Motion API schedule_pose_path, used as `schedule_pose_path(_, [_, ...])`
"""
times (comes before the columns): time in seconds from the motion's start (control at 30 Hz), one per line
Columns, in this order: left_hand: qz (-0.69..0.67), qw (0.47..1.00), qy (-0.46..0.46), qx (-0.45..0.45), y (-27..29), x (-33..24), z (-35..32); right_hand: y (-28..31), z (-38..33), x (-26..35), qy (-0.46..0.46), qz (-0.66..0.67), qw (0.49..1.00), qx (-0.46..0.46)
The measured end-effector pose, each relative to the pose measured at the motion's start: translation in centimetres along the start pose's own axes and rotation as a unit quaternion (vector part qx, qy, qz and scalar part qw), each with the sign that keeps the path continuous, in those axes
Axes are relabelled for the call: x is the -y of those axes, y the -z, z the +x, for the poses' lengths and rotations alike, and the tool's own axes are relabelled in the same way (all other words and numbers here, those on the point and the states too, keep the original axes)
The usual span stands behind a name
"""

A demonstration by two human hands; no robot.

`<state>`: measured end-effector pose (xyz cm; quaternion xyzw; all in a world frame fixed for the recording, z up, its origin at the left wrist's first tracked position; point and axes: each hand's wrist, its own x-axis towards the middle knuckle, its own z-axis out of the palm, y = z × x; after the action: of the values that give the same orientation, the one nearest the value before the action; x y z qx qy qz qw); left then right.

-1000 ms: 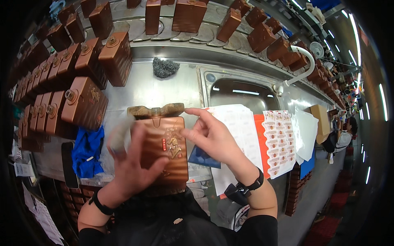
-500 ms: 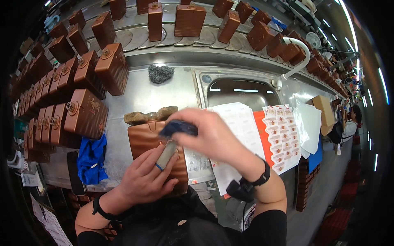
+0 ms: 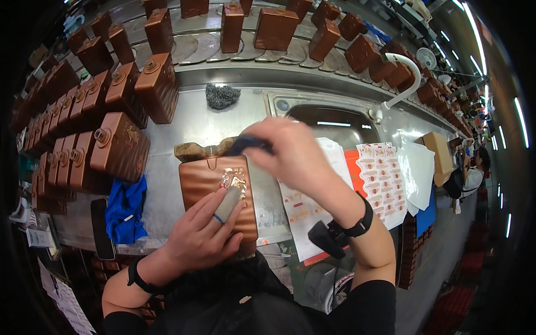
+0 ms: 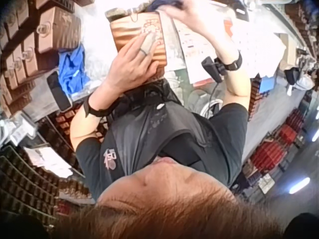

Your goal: Applying adhesive labels and gold-colored emblem stickers to metallic liquid containers on a factory assembly line.

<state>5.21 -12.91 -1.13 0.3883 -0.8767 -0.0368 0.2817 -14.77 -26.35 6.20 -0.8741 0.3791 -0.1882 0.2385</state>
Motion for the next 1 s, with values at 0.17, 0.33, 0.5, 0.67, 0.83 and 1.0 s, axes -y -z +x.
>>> schedule_pose_path(0.17, [0.02, 0.995, -0.054, -0.078, -0.7, 1.3, -1.8, -1.4, -2.0, 1.7, 0.167, -0.065, 0.984, -0.021])
schedule_pose_path(0.33, [-0.045, 0.99, -0.01, -0.134, -0.6, 1.4, -3.1, -2.2, -9.3, 2.6, 0.11, -0.047, 0.993, 0.021])
schedule_pose_path(0.5, [-0.039, 0.998, 0.009, -0.039, 1.3, 1.6, 0.2, 0.1, -11.7, 3.2, -0.02, 0.029, 0.999, -0.033])
schedule_pose_path(0.67, [-0.066, 0.996, 0.017, 0.052, 1.1, 1.3, 2.0, 1.1, -12.9, 2.3, -0.064, 0.013, 0.99, -0.128])
schedule_pose_path(0.83, [-0.023, 0.996, -0.046, 0.079, 1.1, 0.9, -0.4, 0.5, -14.1, 1.6, -0.1, 0.007, 0.98, -0.172])
schedule_pose_path(1.0, [-0.032, 0.996, -0.058, 0.066, 1.3, 1.3, -1.5, -0.5, -14.3, 1.0, -0.113, 0.067, 0.976, -0.176])
